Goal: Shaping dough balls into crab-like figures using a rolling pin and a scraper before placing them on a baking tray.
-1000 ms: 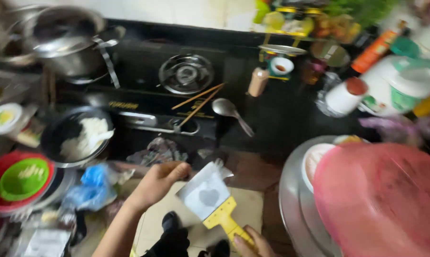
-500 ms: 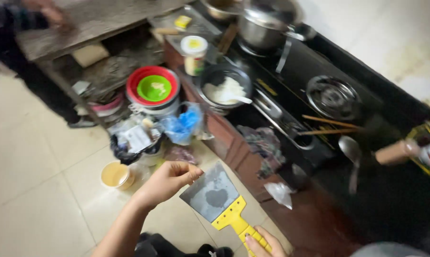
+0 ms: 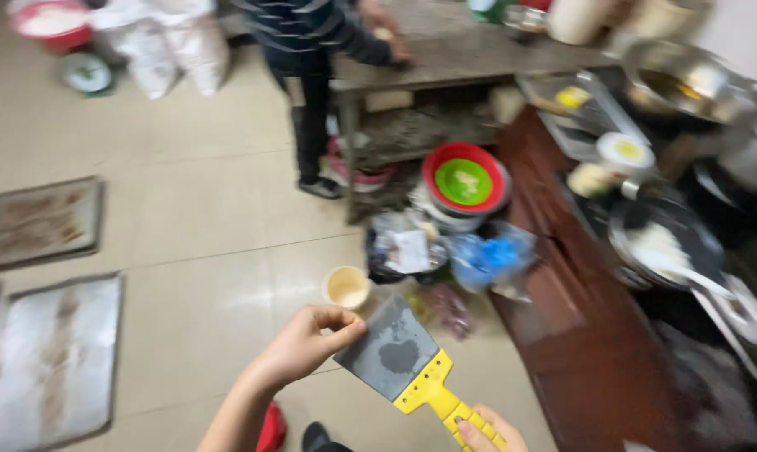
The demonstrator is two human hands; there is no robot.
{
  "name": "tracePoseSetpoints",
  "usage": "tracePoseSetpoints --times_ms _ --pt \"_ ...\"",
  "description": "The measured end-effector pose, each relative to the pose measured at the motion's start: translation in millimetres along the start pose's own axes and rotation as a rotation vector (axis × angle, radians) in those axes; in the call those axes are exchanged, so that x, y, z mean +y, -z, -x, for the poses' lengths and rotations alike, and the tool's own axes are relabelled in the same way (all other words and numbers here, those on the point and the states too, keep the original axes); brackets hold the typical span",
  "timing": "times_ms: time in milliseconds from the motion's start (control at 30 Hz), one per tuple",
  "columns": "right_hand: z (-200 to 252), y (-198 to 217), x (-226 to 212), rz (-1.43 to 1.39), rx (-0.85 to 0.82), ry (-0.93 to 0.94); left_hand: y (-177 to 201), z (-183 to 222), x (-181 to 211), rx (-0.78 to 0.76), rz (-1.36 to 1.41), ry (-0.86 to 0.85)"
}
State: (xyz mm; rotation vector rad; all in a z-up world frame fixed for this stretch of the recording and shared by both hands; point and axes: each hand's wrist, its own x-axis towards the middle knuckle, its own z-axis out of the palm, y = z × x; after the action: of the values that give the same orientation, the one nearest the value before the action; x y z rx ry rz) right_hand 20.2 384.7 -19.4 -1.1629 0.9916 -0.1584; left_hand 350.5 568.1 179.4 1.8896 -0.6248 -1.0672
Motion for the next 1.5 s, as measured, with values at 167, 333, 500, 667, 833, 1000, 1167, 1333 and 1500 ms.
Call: tracePoseSetpoints --times_ms 167,333,500,667,833,1000,1167,1333,1500 --pt "-30.0 -136.2 -31.0 -0.190 -0.051 -0.030 121.1 53.1 -48.8 0.193 0.069 0.171" --pt "-75.0 -222.2 -79.6 -0.160 -0.105 -0.139 190.1 82.2 -98.5 0.377 0.156 0.322" --pt "-120.4 -296.2 -145.3 -0.304 -0.334 -0.115 212.6 48.8 -197.4 0.669 0.590 0.257" --pt "-246.4 -372.1 -179.3 -0.237 -0.772 -0.383 248.4 -16.1 -207.5 0.675 0.688 0.163" --pt "-327.1 -470.9 -244.5 0.113 -0.766 -0.130 324.6 -86.0 -113.7 0.647 0.712 0.301" --pt "-331.6 -574.5 -364.5 1.309 -0.471 0.686 414.2 -149.5 -58.4 0.641 0.700 0.310" --pt "-430.8 -658.6 -340.5 1.035 -0.662 1.262 488.7 -210.9 -88.2 0.747 1.296 -0.047" --pt "-496.7 -773.8 -341.3 0.924 -0.785 1.382 608.4 -271.0 -136.7 1.005 1.257 -0.028" --pt "-592.1 -876.6 -375.7 1.025 -1.077 1.162 764.0 -310.0 -156.1 1.060 1.174 0.055"
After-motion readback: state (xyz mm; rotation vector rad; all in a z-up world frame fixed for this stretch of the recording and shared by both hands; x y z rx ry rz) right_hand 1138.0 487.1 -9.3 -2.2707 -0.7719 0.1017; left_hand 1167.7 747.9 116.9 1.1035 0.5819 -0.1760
